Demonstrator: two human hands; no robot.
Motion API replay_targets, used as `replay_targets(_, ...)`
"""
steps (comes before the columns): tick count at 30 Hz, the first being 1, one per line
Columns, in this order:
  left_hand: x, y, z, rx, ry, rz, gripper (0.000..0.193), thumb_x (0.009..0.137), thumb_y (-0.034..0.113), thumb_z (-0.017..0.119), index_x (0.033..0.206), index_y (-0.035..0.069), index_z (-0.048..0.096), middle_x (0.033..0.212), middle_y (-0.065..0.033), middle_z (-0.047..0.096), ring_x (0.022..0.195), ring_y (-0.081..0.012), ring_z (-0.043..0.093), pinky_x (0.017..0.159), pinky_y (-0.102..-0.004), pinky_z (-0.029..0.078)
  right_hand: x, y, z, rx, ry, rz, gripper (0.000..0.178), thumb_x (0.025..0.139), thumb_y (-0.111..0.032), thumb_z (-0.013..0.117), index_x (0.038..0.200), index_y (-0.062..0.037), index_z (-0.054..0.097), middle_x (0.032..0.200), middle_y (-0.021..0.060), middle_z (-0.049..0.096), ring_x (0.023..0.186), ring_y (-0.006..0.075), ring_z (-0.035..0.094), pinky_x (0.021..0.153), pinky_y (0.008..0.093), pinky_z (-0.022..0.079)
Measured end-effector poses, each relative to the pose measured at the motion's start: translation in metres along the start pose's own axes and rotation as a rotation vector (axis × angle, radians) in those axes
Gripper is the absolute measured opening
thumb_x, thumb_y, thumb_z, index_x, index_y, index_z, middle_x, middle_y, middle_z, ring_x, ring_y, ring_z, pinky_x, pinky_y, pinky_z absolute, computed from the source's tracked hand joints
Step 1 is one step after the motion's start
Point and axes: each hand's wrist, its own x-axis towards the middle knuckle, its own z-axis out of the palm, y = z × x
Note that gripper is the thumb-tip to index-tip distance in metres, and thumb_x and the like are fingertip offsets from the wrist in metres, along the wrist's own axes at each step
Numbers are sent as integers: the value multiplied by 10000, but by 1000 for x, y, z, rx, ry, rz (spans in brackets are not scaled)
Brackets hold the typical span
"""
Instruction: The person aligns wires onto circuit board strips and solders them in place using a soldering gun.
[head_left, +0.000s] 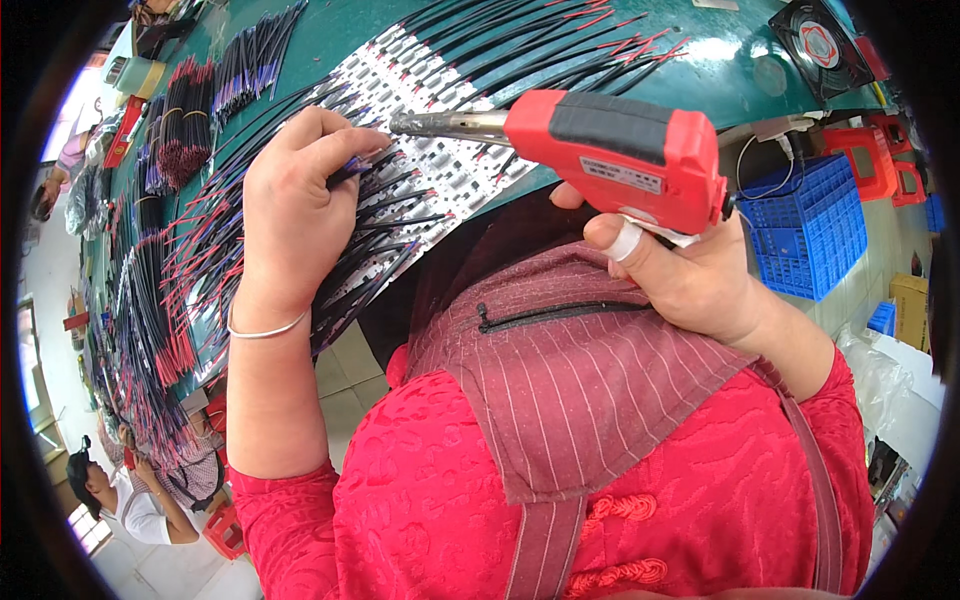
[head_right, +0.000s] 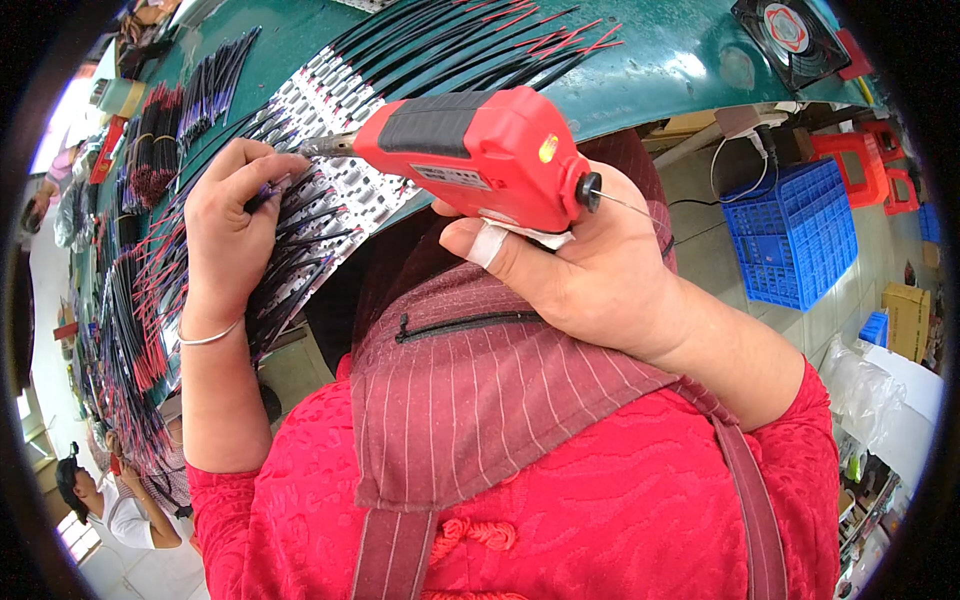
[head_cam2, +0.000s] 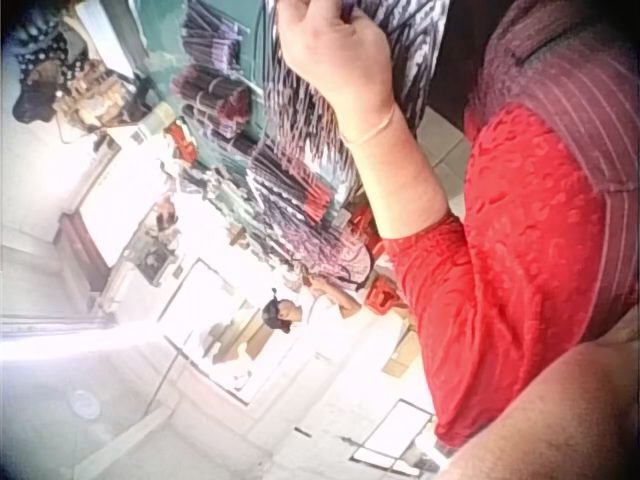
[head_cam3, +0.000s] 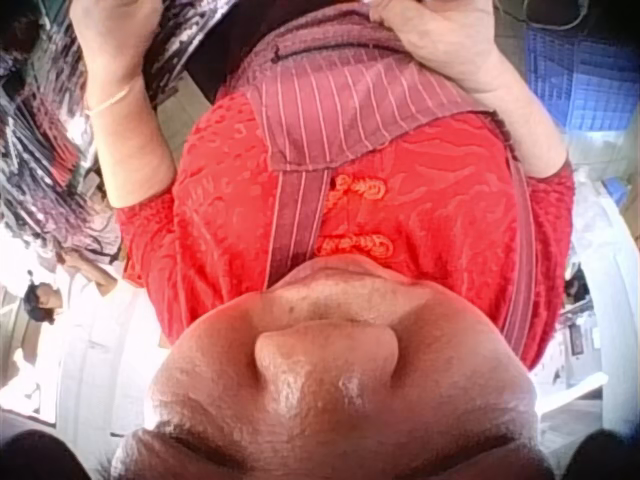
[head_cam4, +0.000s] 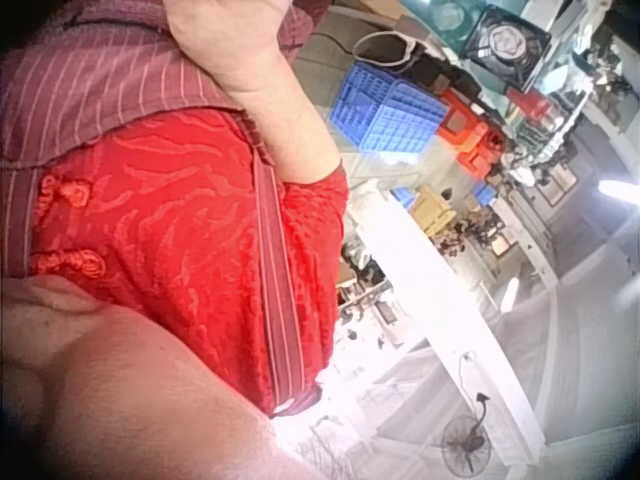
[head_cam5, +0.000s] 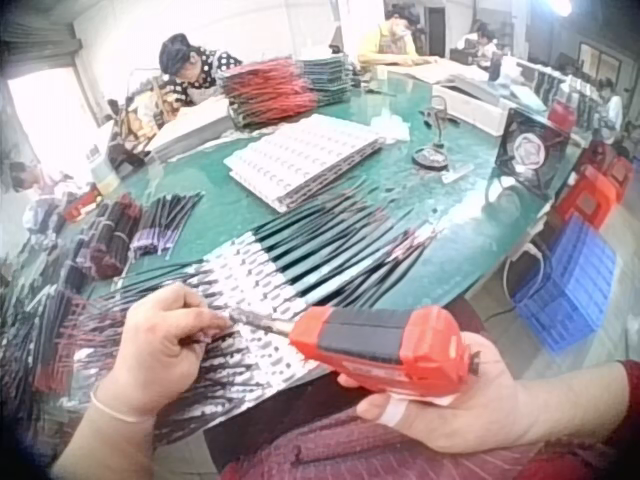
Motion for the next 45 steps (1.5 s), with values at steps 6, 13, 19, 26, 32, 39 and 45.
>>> replay_targets(6,-2,8,-4,52,-22,20,362,687,-141,651,984,41,750,887,-98,644,810,-260,659,739,-322,520,0,0,0,58,9,13,301,942,11,703,1239,32,656,1127,122,737,1056,162,705,962,312,569)
replay_targets(13,-3,6,-3,90,-21,49,377,676,-130,657,1000,42,745,886,-104,634,794,-271,649,719,-336,514,-2,0,-3,51,15,93,270,931,16,717,1194,31,660,1089,100,734,1037,156,710,942,310,573)
replay_targets(19,-4,7,-2,116,-15,68,377,674,-123,654,1001,40,745,888,-109,634,785,-279,647,708,-341,512,-1,-6,-3,-16,-2,109,251,920,5,737,1163,24,674,1057,79,739,1015,147,712,927,312,572)
replay_targets(26,-3,10,-1,122,3,56,353,644,-83,700,964,58,750,876,-85,647,781,-288,657,699,-382,533,-1,1,-2,15,19,28,247,919,0,741,1156,23,674,1045,75,744,1012,143,713,921,305,571)
replay_targets(32,-3,9,-1,124,-15,65,393,666,-119,662,1012,47,747,898,-107,634,784,-285,643,702,-353,511,-3,-3,-4,-18,10,97,214,928,13,724,1135,27,672,1051,84,741,995,145,713,916,305,574)
replay_targets(39,-2,11,-1,162,3,100,352,636,-81,697,953,67,742,882,-79,643,800,-284,653,705,-384,534,-3,-3,-3,26,32,49,274,938,2,715,1207,25,671,1101,100,741,1004,139,705,926,301,565)
replay_targets(45,0,13,-2,199,0,111,347,634,-71,698,945,74,741,889,-72,641,841,-281,646,733,-391,526,-2,-2,-4,19,48,43,288,935,-2,722,1218,22,674,1122,102,744,1017,141,706,942,300,561)
